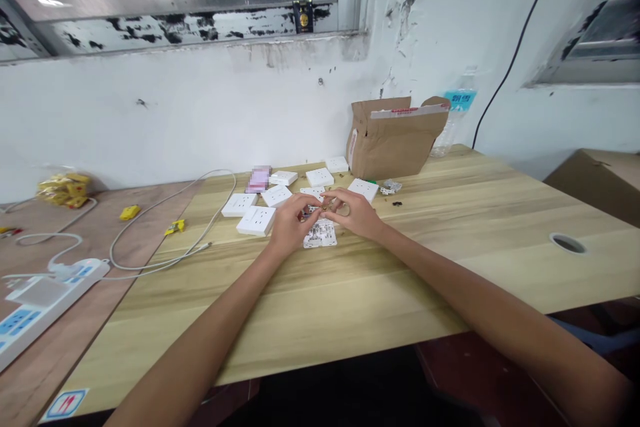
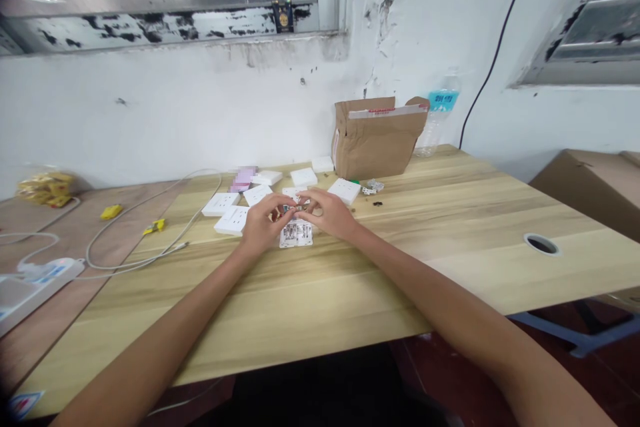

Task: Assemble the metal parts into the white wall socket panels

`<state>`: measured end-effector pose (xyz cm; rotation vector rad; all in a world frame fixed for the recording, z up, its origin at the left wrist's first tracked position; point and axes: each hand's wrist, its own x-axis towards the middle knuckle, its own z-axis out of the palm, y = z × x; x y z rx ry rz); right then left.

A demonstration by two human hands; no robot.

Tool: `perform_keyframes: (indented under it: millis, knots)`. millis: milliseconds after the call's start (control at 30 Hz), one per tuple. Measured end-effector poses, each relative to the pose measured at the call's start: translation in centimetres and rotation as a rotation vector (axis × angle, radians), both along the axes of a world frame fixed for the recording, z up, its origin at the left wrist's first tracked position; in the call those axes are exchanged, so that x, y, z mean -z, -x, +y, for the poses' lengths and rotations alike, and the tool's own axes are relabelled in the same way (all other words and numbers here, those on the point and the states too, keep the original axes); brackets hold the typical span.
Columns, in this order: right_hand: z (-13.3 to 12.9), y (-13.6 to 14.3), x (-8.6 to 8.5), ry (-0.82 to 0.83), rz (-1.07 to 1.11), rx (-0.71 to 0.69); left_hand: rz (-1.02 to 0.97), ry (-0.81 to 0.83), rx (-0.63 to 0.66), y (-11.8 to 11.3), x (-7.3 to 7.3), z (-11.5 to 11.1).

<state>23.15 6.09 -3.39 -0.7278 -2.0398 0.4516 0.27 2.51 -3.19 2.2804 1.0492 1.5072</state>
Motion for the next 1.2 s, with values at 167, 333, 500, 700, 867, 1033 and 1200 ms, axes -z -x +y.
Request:
perform_keyframes:
  millis: [167,333,500,700,867,1033,1200]
  knots:
    - [0.1,0.0,0.1,-0.001,0.022,-0.002,0.004,-0.026,-0.009,0.1,-0.1,0.0]
    - [0.0,0.2,0.1,0.034,0.042,0.014,-0.010,-0.073,-0.014,0.0,-0.2,0.2]
    - [0.0,0.2,0.1,0.060,0.044,0.008,0.010,-0.085,0.002,0.2,-0.4,0.3]
    - [0.6,-0.3,-0.4,0.151,0.113,0.068,0.021,-0.110,-0.030,1.0,-1.2,0.5]
    - [1.6,-1.1,0.1,0.123,-0.004,0.124,0.179,-0.024,-0.071,1.9,0.5,1.8]
    - [2.5,-1.5,1.8,0.083,-0.249,0.164,0.321,0.152,-0.114,2.4,2.7,2.9]
    - [2.7,-1.4,2.4,0.014,-0.306,0.163,0.318,0.115,-0.126,2.4,2.6,2.8]
